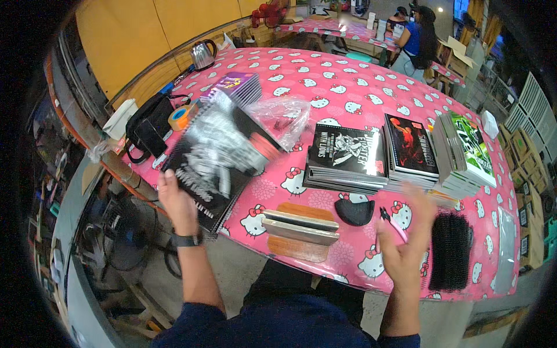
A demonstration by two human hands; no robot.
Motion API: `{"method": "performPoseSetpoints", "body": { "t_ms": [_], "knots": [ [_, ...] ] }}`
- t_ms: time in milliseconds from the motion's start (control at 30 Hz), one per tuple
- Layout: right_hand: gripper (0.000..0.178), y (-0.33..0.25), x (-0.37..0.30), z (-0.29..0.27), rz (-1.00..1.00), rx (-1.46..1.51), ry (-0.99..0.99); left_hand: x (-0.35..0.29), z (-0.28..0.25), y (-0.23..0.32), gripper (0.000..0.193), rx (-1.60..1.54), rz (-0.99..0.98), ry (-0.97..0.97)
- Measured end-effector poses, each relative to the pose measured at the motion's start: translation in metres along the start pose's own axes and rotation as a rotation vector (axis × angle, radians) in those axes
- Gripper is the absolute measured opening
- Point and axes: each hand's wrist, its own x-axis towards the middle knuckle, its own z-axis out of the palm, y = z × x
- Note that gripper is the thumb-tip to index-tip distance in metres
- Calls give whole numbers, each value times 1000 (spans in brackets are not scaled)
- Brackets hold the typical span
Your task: The person binds books by inserting plastic coils into pre-punched holes in paper stacks and cover boards, and uses a crimping tool to secure the ends of the coils.
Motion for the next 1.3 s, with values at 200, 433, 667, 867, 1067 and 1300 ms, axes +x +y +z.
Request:
{"method": "performPoseSetpoints", "body": {
  "t_ms": [200, 433, 667, 867, 1067, 1300],
  "knots": [
    [64, 13, -48, 82, 66, 191, -432, 16, -131, -85, 16, 522, -125, 131],
    [55, 33, -62, 82, 219, 146, -409, 14, -128, -85, 21, 585, -33, 114],
    [68, 43, -57, 57, 258, 237, -369, 6, -104, -61, 83, 1484, 610, -168],
    [60, 44, -56, 28, 199, 207, -228, -2, -7, -82, 59, 1121, 335, -845],
    [46, 55, -95, 4, 319, 237, -104, -14, 17, -97, 34, 1095, 329, -714],
    [37, 41, -84, 2, 233, 198, -107, -56, 175, -133, 44, 590, -148, -830]
  ]
}}
